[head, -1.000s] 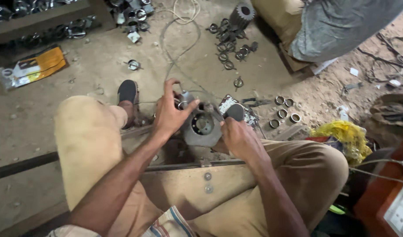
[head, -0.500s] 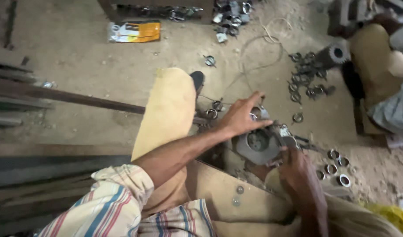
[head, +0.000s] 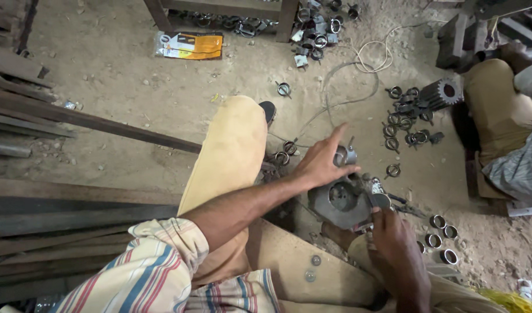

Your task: The person sits on the floor in a workshop and uses a hammer to strike small metal rings placed on a metal block. They repeatedly pick up rings, position them, and hammer them into shape.

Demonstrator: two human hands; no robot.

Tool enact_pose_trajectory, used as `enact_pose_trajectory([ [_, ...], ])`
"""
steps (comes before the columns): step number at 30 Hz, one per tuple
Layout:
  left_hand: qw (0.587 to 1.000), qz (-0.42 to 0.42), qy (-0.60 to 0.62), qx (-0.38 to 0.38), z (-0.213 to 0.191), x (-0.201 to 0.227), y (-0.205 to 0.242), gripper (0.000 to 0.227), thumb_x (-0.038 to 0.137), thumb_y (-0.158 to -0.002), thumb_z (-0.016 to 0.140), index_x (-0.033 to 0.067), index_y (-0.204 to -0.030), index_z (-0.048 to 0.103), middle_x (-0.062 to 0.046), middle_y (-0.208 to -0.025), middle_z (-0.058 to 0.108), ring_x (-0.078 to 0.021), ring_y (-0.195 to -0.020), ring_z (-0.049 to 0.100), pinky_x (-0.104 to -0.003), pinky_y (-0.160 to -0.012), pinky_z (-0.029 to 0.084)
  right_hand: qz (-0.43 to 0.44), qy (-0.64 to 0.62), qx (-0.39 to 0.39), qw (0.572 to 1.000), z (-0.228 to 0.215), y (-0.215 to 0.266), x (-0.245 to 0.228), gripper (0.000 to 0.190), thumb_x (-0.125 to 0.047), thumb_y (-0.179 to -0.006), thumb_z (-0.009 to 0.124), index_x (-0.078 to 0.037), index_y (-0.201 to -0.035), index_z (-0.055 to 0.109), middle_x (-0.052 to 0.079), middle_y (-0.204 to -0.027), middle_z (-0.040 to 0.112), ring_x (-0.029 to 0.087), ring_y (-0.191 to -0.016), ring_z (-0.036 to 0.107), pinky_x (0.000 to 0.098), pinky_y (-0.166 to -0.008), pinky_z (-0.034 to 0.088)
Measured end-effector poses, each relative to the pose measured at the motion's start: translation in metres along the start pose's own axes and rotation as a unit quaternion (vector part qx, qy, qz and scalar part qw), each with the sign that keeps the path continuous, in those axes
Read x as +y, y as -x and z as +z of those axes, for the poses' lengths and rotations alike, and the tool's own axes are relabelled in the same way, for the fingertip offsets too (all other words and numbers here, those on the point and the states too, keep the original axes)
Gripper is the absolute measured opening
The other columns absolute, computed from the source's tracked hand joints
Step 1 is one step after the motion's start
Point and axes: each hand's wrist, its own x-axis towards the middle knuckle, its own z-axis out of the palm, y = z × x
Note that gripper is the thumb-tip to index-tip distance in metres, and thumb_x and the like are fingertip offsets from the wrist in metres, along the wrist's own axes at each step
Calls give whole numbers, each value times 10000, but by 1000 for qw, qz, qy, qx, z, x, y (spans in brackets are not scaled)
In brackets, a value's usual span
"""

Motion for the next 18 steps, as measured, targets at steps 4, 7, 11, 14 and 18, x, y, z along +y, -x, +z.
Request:
enact_pose_trajectory([
  [4, 999, 45, -19, 16, 6, -12, -3, 687, 288, -703, 911, 45, -1250, 575, -200, -1167, 662, -395, -1105, 659, -459, -959, 521, 112, -72, 62, 989, 9, -11, 1, 298, -213, -1027, 522, 17, -1192, 613, 244, -992, 664, 444, -880, 638, 546, -775, 507],
  [7, 998, 65, -13, 3, 10, -17, 0, 670, 218, -662, 915, 33, -1222, 598, -201, -1167, 648, -405, -1130, 630, -458, -974, 500, 188, -89, 111, 972, 5, -17, -4, 310, -303, -1068, 526, -37, -1164, 653, 254, -988, 690, 477, -909, 624, 573, -813, 490],
  [11, 998, 26, 18, -50, 13, -24, 6, 708, 231, -643, 913, 43, -1253, 606, -181, -1179, 684, -375, -1159, 645, -437, -998, 508, 226, -173, 154, 946, -12, -21, -18, 318, -283, -1107, 487, -26, -1211, 642, 259, -988, 694, 478, -939, 629, 569, -844, 461],
  [14, 998, 30, -10, -54, 15, -27, 6, 787, 234, -609, 950, 28, -1285, 602, -205, -1204, 667, -404, -1157, 617, -451, -989, 482, 272, -139, 131, 943, -22, -30, -30, 324, -282, -1109, 473, -41, -1226, 656, 262, -940, 695, 468, -926, 625, 566, -884, 438],
  [18, 997, 44, -9, -64, 15, -25, 9, 699, 246, -607, 957, 46, -1215, 677, -183, -1216, 694, -387, -1156, 643, -445, -1011, 484, 241, -162, 201, 936, -30, -32, -45, 328, -268, -1117, 465, 1, -1220, 622, 250, -980, 700, 447, -910, 630, 552, -879, 444],
])
